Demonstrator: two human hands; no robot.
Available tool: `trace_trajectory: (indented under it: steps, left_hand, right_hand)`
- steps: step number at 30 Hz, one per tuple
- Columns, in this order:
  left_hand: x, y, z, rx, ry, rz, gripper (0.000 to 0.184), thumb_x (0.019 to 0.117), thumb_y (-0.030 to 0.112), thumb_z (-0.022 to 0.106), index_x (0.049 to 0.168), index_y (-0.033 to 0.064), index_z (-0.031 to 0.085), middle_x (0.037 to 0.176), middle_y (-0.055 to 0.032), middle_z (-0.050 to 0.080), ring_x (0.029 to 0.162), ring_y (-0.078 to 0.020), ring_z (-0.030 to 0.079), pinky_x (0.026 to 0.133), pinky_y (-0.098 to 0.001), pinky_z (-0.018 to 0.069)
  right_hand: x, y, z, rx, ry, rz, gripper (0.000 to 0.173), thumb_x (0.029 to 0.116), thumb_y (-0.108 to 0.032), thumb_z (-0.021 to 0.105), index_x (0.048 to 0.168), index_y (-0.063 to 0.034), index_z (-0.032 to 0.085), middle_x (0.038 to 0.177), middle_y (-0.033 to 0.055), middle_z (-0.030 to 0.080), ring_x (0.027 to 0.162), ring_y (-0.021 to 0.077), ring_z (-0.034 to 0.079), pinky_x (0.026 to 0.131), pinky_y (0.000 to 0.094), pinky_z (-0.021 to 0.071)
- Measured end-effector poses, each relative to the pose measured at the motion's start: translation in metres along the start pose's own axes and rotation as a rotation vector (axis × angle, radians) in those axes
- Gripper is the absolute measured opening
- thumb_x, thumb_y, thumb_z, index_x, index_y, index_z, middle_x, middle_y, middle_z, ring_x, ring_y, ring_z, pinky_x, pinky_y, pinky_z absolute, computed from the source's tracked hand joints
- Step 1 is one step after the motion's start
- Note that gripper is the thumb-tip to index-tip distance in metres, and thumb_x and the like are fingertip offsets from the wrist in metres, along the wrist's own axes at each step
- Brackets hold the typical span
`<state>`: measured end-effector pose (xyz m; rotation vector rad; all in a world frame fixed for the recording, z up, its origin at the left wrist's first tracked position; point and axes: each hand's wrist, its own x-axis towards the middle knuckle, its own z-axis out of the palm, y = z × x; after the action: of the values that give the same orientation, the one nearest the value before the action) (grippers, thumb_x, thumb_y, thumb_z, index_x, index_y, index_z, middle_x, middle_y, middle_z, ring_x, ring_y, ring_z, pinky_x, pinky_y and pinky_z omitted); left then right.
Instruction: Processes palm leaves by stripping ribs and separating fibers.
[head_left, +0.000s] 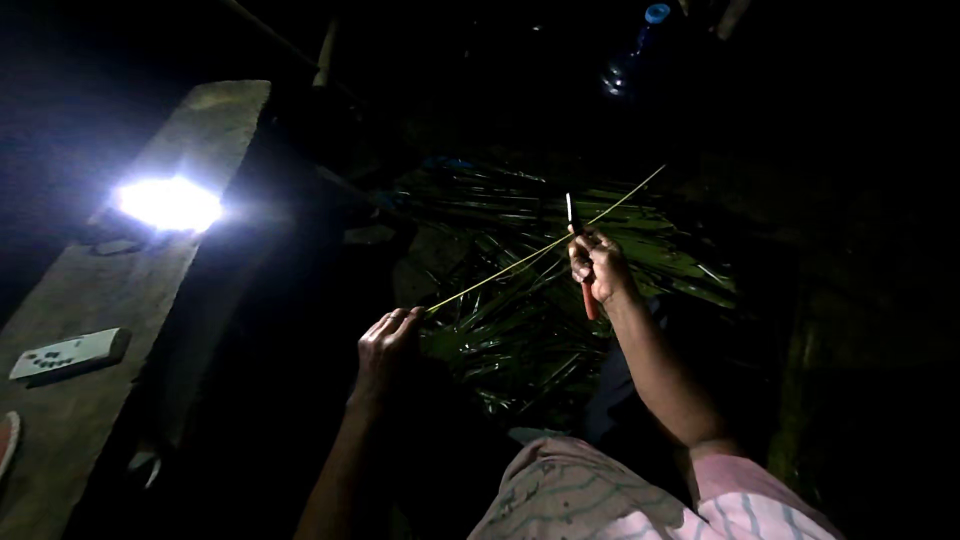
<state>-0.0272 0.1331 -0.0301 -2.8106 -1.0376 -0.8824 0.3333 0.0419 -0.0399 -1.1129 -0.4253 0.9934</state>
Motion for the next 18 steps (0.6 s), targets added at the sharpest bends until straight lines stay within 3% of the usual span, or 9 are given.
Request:
trace_trajectory:
  steps: [4, 8, 11, 13, 16, 18]
  left_hand:
    - [-0.022, -0.033, -0.023, 0.082, 0.069, -0.034, 0.024, 0.1008, 0.017, 0.058, 0.107, 0.0039, 0.077, 0.1, -0.0182, 0.075, 0.091, -0.0353, 0.073, 0.078, -0.0495, 0.0589]
    - [-0.046, -0.064, -0.04, 0.155, 0.12, -0.132, 0.021, 0.1001, 0.014, 0.062, 0.108, 0.0022, 0.077, 0.103, -0.0207, 0.075, 0.095, -0.0392, 0.072, 0.083, -0.0525, 0.0578]
    - [-0.07, -0.092, -0.047, 0.149, 0.175, -0.254, 0.023, 0.0976, 0.015, 0.065, 0.112, -0.0004, 0.075, 0.108, -0.0244, 0.072, 0.102, -0.043, 0.07, 0.091, -0.0538, 0.0556]
    - [-0.077, -0.099, -0.057, 0.092, 0.23, -0.324, 0.027, 0.0988, 0.014, 0.06, 0.114, -0.0035, 0.073, 0.113, -0.0262, 0.071, 0.107, -0.0426, 0.067, 0.096, -0.0526, 0.053]
    - [-0.061, -0.084, -0.058, -0.091, 0.387, -0.398, 0.025, 0.0989, 0.011, 0.06, 0.113, -0.0039, 0.074, 0.114, -0.0269, 0.066, 0.111, -0.034, 0.061, 0.104, -0.0425, 0.0454]
    - [-0.037, -0.06, -0.046, -0.256, 0.465, -0.47, 0.025, 0.0951, 0.003, 0.058, 0.113, -0.0078, 0.071, 0.113, -0.0227, 0.063, 0.108, -0.0207, 0.059, 0.098, -0.0276, 0.0476]
  right_hand:
    - [0.008, -0.005, -0.018, 0.073, 0.037, -0.058, 0.025, 0.1091, -0.011, 0.037, 0.127, -0.011, 0.055, 0.072, -0.0015, 0.056, 0.041, 0.0009, 0.039, 0.037, 0.0142, 0.0359]
    - [0.011, -0.006, -0.024, 0.096, 0.083, -0.066, 0.027, 0.1087, -0.009, 0.038, 0.129, -0.0119, 0.055, 0.073, -0.0022, 0.055, 0.041, 0.0009, 0.039, 0.037, 0.0143, 0.0358]
    - [0.014, -0.006, -0.029, 0.138, 0.117, -0.074, 0.023, 0.1084, -0.008, 0.038, 0.125, -0.0125, 0.054, 0.075, -0.0016, 0.055, 0.041, 0.0006, 0.038, 0.037, 0.0139, 0.0356]
    - [0.017, -0.007, -0.034, 0.151, 0.124, -0.077, 0.021, 0.1079, -0.008, 0.037, 0.122, -0.0129, 0.052, 0.075, -0.0017, 0.054, 0.041, 0.001, 0.038, 0.037, 0.0143, 0.0355]
    - [0.013, -0.003, -0.028, 0.089, 0.084, -0.041, 0.025, 0.1094, -0.013, 0.038, 0.128, -0.0132, 0.054, 0.072, -0.0017, 0.055, 0.041, 0.0015, 0.039, 0.037, 0.0154, 0.0359]
    - [0.006, 0.007, -0.015, 0.006, -0.022, 0.03, 0.029, 0.1105, -0.017, 0.037, 0.134, -0.0147, 0.053, 0.071, -0.0025, 0.054, 0.042, 0.0019, 0.04, 0.038, 0.0165, 0.0374]
